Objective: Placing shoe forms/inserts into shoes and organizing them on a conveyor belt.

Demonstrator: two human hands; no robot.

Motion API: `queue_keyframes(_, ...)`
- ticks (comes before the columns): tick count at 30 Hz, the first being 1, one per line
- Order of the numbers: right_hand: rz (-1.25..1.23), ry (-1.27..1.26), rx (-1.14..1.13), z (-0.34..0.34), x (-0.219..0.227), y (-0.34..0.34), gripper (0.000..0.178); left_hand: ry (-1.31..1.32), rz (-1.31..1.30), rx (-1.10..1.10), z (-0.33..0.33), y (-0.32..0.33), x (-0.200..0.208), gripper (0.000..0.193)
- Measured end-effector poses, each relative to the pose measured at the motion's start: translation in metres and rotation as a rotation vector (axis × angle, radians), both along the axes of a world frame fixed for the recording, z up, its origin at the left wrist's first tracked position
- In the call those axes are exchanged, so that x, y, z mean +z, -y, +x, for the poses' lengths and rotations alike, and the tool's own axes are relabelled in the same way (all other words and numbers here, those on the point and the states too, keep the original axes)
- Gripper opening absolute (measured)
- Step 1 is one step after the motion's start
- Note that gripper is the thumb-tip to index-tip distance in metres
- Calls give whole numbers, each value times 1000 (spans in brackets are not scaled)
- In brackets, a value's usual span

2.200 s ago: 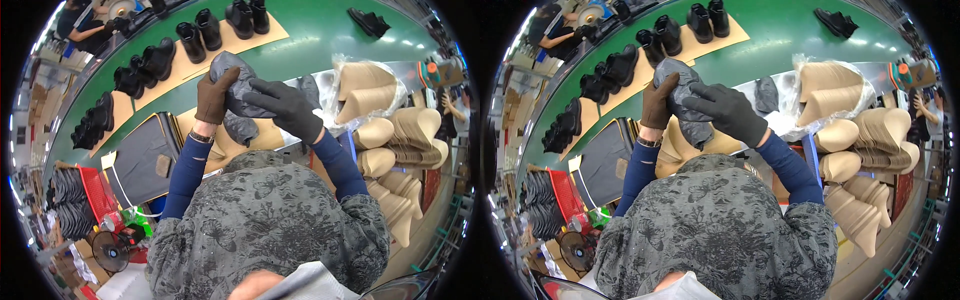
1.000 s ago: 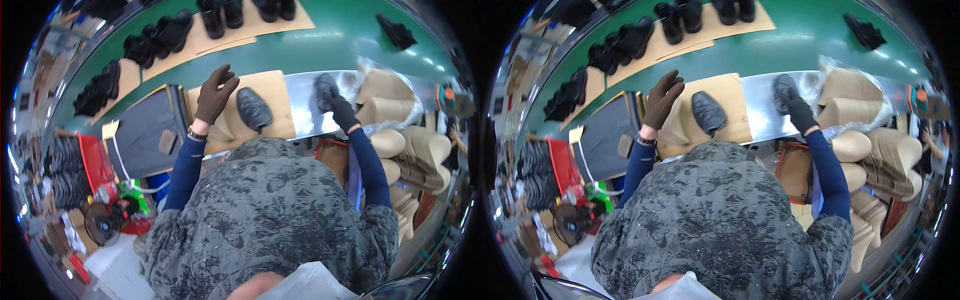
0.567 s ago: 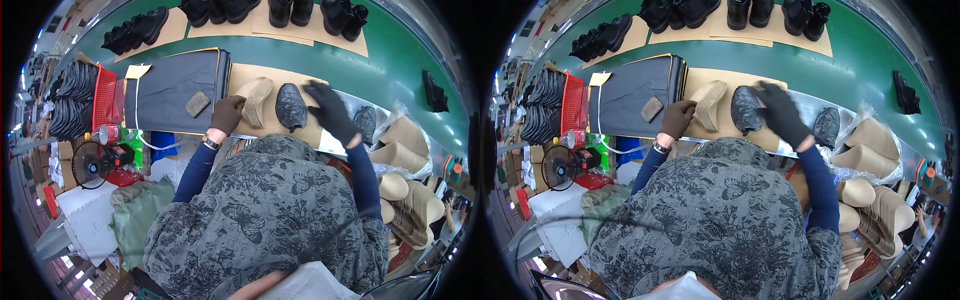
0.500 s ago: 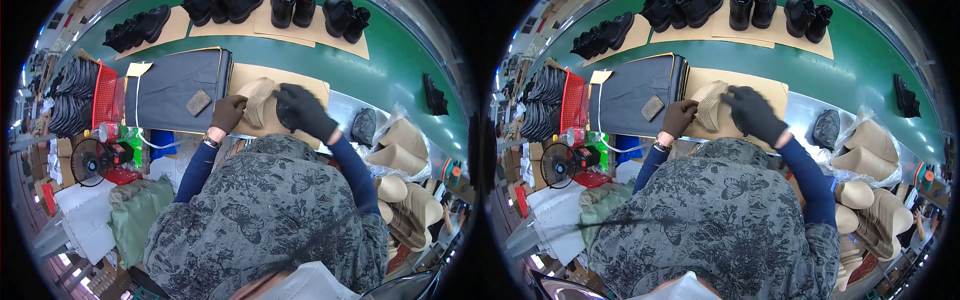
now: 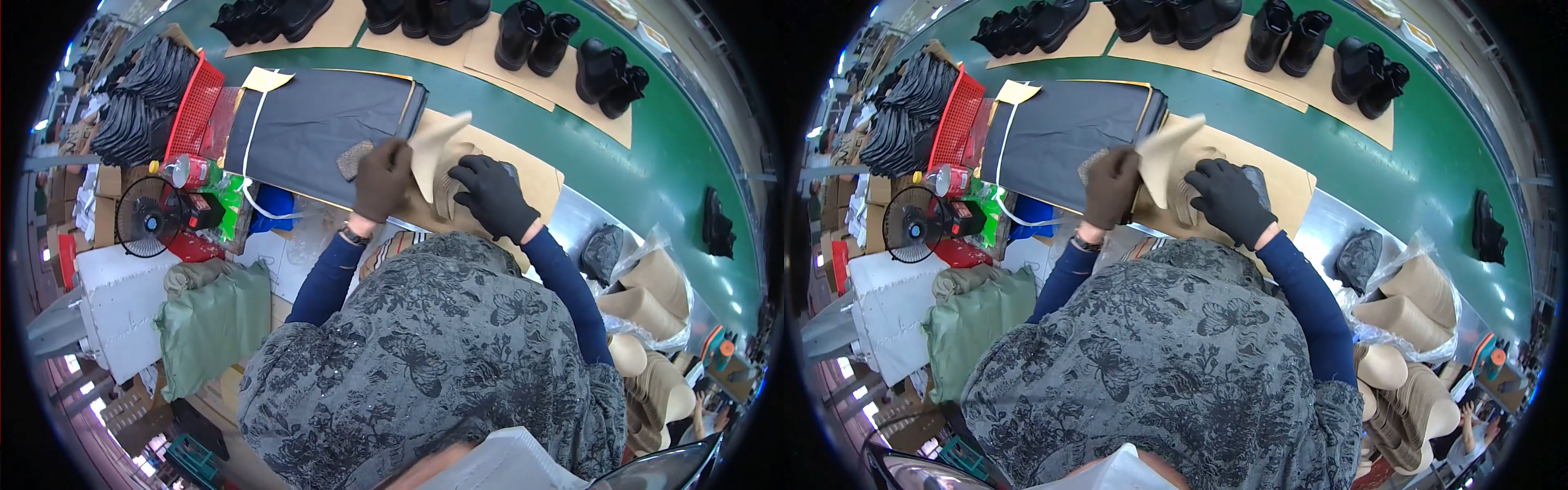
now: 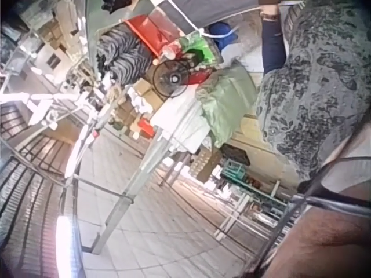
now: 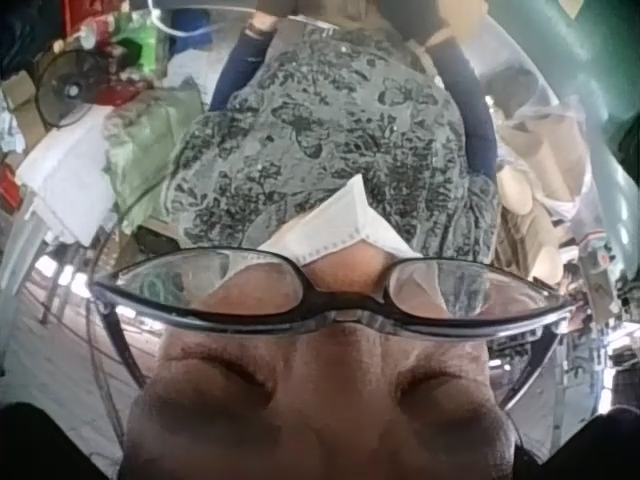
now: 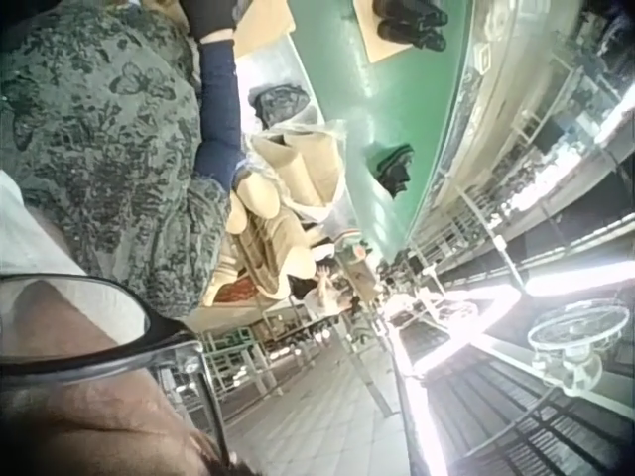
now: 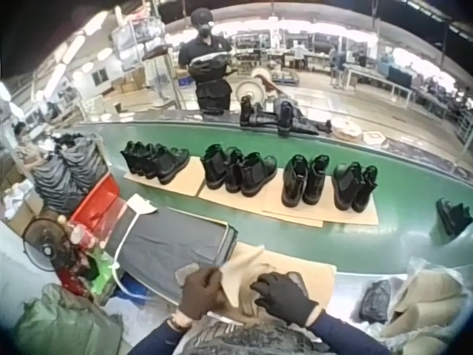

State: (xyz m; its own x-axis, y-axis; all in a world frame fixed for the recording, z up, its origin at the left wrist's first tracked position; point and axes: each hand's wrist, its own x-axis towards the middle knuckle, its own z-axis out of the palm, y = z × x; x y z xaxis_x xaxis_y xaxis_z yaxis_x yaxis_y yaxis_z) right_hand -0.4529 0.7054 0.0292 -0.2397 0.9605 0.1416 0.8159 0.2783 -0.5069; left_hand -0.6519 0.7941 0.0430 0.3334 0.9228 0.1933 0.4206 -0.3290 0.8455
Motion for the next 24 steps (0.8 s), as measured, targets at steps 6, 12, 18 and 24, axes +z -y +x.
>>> queue_keyframes(6, 108, -59, 105, -22, 24, -42, 50, -363, 826, 123, -56, -47, 77, 17)
queue_keyframes(12, 304, -21, 379, -86, 6, -95, 55, -903, 731, -134, -113, -66, -25, 35)
queue_keyframes(18, 128, 86, 476, -92, -12, -116, 44, -826, 657, -137, -134, -71, -34, 43)
queue_keyframes(24, 183, 9, 582, -77, -11, -118, 44, -700, 604, -138, -127, -63, -27, 49)
